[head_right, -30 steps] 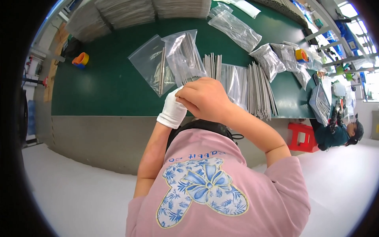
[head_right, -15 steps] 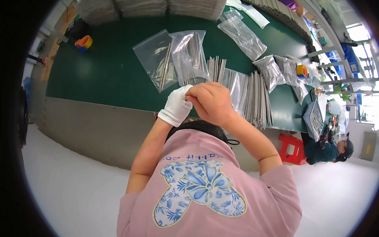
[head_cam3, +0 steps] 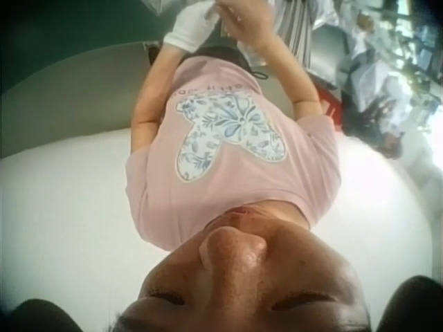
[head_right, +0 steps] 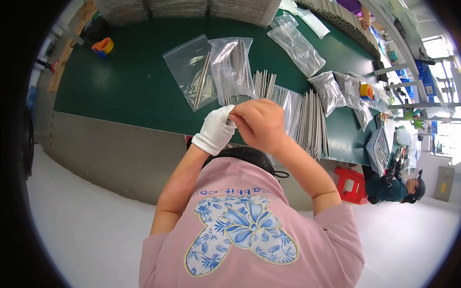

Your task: Manually counting and packaging thin metal rods into plastic bags at an industrial workbench.

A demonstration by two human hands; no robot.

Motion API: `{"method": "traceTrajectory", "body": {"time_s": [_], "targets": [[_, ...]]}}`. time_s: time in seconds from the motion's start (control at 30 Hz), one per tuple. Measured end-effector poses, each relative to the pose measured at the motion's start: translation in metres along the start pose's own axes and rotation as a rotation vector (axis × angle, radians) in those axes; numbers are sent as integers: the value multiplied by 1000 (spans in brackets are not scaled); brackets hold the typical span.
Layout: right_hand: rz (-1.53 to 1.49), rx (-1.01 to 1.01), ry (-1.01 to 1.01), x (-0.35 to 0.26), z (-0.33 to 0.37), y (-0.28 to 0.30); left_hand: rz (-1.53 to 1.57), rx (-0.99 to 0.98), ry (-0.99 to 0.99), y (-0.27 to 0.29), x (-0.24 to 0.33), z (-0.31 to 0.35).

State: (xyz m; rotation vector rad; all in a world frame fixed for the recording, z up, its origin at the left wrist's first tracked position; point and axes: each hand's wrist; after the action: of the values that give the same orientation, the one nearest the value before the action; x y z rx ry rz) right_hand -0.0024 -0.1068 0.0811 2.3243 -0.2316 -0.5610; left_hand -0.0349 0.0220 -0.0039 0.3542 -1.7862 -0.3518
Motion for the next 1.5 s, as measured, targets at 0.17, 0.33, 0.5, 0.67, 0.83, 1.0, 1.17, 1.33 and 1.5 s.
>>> {"method": "traceTrajectory", "body": {"time_s": [0.17, 0.33, 0.5, 0.67, 0.83, 1.0, 1.17, 1.33, 1.5], "targets": [[54, -17, 36, -4, -3, 1, 17, -30, 6, 0, -1, -1], [15, -18, 17, 0, 3, -4, 12, -41, 11, 1, 1, -2], [60, -65, 37, -2, -2, 0, 20, -8, 4, 0, 0, -3], [25, -17, 41, -5, -8, 11, 7, 20, -25, 0, -1, -3], [-71, -8, -10, -4, -25, 25, 35, -29, 75, 0, 3, -1], [-7, -324, -42, 7, -11, 20, -23, -8, 29, -1, 0, 0], [80, -505, 188, 17, -14, 12, -69, -21, -22, 1, 3, -3], [110, -607, 251, 27, -27, 17, -117, -101, 51, 1, -2, -8], [251, -524, 218, 3, -62, 75, 35, -105, 74, 3, 19, -19]]}}
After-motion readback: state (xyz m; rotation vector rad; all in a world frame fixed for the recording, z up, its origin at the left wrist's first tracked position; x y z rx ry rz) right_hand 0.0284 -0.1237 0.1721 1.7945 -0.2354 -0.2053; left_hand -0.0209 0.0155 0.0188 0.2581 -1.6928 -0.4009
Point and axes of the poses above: each hand's wrist, its own z-axis away from the middle knuckle, its own y-axis out of the back of the hand, x = y × z, and after that the axes turned 3 degrees about y, right-handed
